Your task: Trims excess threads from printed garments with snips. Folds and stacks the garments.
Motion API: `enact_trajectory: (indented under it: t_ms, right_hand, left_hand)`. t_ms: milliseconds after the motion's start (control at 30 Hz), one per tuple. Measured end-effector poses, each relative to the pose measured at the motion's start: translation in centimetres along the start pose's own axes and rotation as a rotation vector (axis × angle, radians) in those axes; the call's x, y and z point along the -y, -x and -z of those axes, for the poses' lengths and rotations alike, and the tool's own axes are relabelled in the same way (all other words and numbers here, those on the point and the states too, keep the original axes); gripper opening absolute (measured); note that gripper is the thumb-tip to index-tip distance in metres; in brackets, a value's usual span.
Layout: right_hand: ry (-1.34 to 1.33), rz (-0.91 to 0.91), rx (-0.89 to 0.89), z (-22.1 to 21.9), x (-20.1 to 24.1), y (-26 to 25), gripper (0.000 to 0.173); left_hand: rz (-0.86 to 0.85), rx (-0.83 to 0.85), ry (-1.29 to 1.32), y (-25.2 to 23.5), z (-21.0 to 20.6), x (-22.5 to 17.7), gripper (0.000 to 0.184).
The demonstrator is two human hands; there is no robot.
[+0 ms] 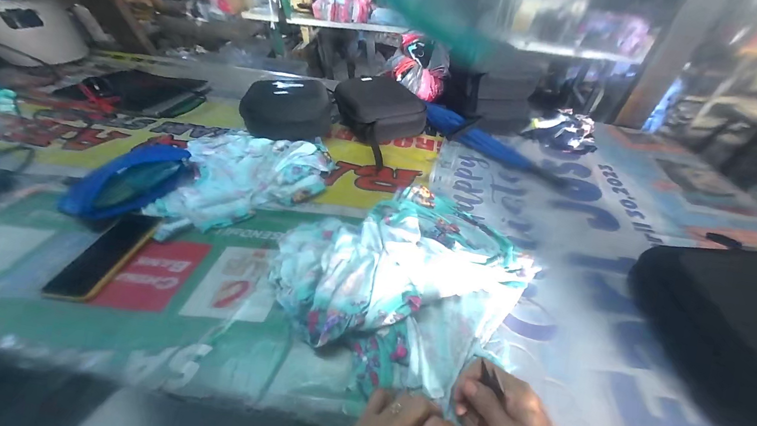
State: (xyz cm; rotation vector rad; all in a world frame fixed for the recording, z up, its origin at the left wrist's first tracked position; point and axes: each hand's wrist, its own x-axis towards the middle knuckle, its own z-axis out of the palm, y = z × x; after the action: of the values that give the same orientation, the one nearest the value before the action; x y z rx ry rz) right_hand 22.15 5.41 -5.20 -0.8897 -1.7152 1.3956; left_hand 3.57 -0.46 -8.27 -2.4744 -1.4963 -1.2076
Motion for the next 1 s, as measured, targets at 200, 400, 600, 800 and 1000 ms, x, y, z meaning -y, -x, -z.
enact_trajectory:
  t_ms: [200,400,600,800,1000]
  right_hand:
    - [0.091,0.078,0.132,1.1,-0.6,0.1,0.013]
    - [0.258,0.287,0.177,1.1,-1.2,0.1,0.019]
    - [0.168,0.326,0.062,0.6,-2.0,0.6,0.009]
    - [0.009,0.223,0.05,0.5,-1.7,0.9,0.009]
    - [0.368,0.493,-0.036,-0.2,-1.7,1.7,0.013]
  left_hand:
    - [0.019,-0.018,0.234,1.2,0.8,0.8,0.011]
    - [0.048,-0.118,0.251,0.4,0.1,-0.1,0.013]
    - [0.085,-0.147,0.296,-0.4,-1.5,-0.1,0.022]
    - [0.163,-0.055,0.31,-0.9,-0.4,0.0,0.022]
    - [0.058,-0.021,0.173,-1.2,-0.1,0.1,0.011]
